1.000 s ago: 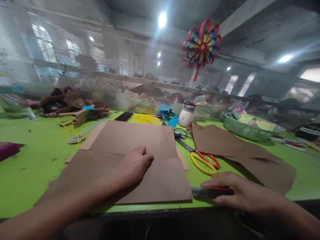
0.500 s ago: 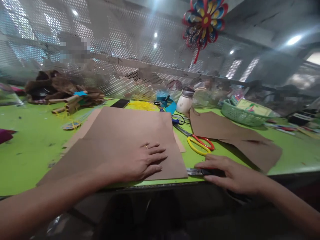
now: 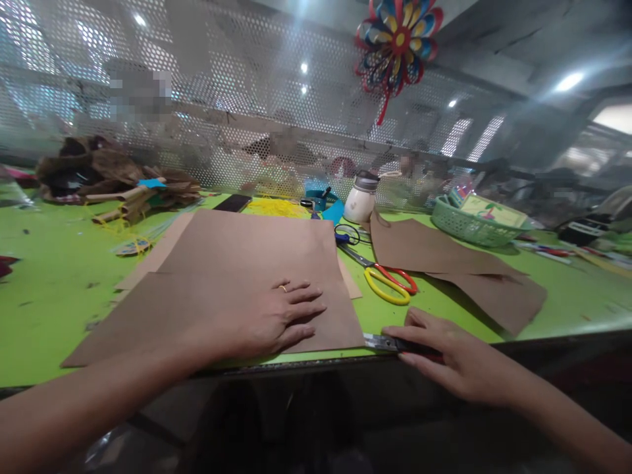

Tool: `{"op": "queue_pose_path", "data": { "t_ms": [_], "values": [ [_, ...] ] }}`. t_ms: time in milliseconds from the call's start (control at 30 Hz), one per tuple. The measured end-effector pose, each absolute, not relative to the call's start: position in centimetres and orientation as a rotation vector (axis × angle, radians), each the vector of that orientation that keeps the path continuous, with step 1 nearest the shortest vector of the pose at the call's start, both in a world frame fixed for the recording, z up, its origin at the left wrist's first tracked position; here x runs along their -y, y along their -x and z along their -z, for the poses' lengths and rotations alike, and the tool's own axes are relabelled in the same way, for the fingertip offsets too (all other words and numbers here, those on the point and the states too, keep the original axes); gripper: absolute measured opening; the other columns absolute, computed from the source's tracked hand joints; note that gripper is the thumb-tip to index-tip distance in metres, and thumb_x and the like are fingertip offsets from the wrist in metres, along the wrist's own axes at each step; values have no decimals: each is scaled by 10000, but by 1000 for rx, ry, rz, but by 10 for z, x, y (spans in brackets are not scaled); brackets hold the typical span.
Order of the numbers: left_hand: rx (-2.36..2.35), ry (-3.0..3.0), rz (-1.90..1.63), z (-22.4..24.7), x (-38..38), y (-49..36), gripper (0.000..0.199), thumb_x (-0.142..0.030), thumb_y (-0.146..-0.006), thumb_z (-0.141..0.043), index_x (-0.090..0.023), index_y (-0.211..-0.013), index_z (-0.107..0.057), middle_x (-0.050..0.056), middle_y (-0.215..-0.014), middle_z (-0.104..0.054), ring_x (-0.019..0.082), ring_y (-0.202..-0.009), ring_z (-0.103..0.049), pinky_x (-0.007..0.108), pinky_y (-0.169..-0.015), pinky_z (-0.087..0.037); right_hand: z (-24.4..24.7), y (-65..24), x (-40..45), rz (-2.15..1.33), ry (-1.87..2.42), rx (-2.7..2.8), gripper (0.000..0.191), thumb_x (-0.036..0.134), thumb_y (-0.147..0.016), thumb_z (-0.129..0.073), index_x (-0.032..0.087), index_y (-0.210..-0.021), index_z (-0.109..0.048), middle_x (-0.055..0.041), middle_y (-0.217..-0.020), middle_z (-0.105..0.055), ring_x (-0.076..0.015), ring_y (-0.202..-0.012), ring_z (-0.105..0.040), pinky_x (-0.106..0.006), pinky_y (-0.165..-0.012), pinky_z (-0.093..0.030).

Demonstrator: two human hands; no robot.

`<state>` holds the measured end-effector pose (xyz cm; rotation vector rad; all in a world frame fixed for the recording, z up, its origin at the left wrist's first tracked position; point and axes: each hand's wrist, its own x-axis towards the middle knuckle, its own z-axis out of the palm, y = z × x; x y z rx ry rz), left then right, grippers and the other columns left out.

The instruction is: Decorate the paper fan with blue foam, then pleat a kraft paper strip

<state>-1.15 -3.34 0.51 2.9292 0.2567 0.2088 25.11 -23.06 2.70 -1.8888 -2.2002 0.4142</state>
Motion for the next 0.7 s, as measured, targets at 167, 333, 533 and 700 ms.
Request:
{"op": "queue_pose_path", "data": {
  "t_ms": [167,333,533,700],
  "values": [
    [-263,-2934,-187,-6,33,11,457,-467,-952,-328,-317,-1375,-409,19,-1456,-387,253,-1347,-324,438,-1119,-190,-27,-255,238,-452,1935,2178,372,369,-919,-453,273,-1262,-559,-91,-988,-554,-209,-859,-589,-363,-825,-477],
    [-243,-2926,-211,-6,34,11,449,-457,-955,-330,-307,-1367,-424,26,-1439,-414,235,-1347,-327,411,-1119,-192,-28,-252,232,-425,1903,2194,353,355,-912,-472,276,-1240,-576,-86,-1009,-557,-204,-870,-592,-355,-833,-474],
    [-260,-2940,-182,-7,35,10,450,-452,-957,-324,-306,-1373,-416,27,-1451,-394,243,-1347,-328,416,-1114,-194,-28,-244,219,-437,1866,2245,370,359,-915,-466,265,-1259,-564,-106,-1048,-569,-232,-931,-589,-393,-863,-461],
    [-300,-2958,-127,-8,36,10,459,-453,-960,-304,-302,-1382,-400,21,-1467,-366,239,-1361,-299,415,-1115,-176,-28,-247,227,-438,1925,2239,396,391,-928,-421,266,-1282,-547,-131,-1107,-574,-255,-981,-593,-395,-854,-472]
  ]
}}
